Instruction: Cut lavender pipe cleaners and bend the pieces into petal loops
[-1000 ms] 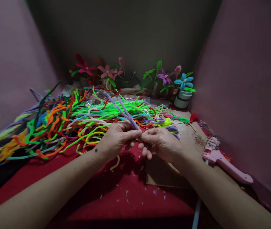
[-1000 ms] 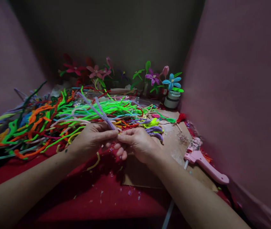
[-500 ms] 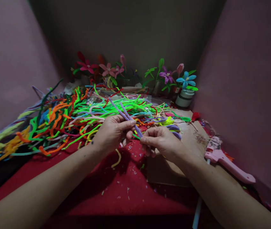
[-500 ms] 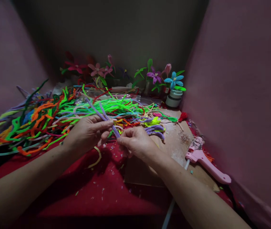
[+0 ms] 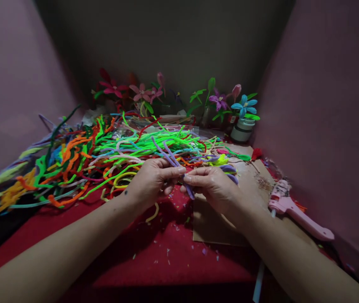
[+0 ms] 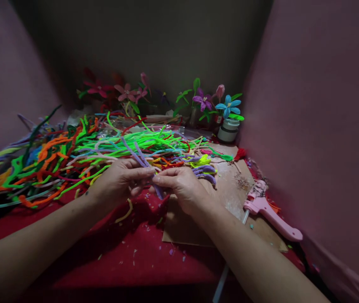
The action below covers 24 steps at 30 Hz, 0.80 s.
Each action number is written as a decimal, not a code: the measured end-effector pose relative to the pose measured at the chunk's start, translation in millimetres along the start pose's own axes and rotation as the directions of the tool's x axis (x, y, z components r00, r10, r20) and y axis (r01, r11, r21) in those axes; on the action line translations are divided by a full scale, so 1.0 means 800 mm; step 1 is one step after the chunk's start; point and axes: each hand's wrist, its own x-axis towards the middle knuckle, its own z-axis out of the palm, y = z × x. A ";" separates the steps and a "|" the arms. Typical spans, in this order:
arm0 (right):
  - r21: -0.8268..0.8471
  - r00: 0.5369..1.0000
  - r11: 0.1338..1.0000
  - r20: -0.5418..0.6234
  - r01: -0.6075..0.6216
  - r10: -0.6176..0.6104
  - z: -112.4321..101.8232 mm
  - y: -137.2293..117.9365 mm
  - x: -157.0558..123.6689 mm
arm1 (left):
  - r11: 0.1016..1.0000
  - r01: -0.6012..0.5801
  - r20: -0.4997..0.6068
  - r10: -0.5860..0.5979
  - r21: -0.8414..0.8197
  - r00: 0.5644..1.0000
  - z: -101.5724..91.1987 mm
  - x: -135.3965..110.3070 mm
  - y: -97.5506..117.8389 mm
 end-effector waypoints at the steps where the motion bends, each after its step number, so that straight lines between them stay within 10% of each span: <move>1: 0.001 1.000 1.000 -0.008 0.000 0.000 0.000 0.001 0.000 | 1.000 0.006 0.002 -0.006 0.003 1.000 0.000 0.000 0.000; 19: -0.046 0.994 0.996 -0.086 0.071 -0.074 0.003 0.000 0.000 | 0.955 -0.041 -0.014 0.048 0.293 0.999 0.002 -0.014 0.010; 24: -0.060 0.994 0.997 -0.099 0.047 -0.053 0.004 -0.003 -0.001 | 0.814 -0.288 -0.025 0.347 0.504 0.938 0.006 -0.023 0.008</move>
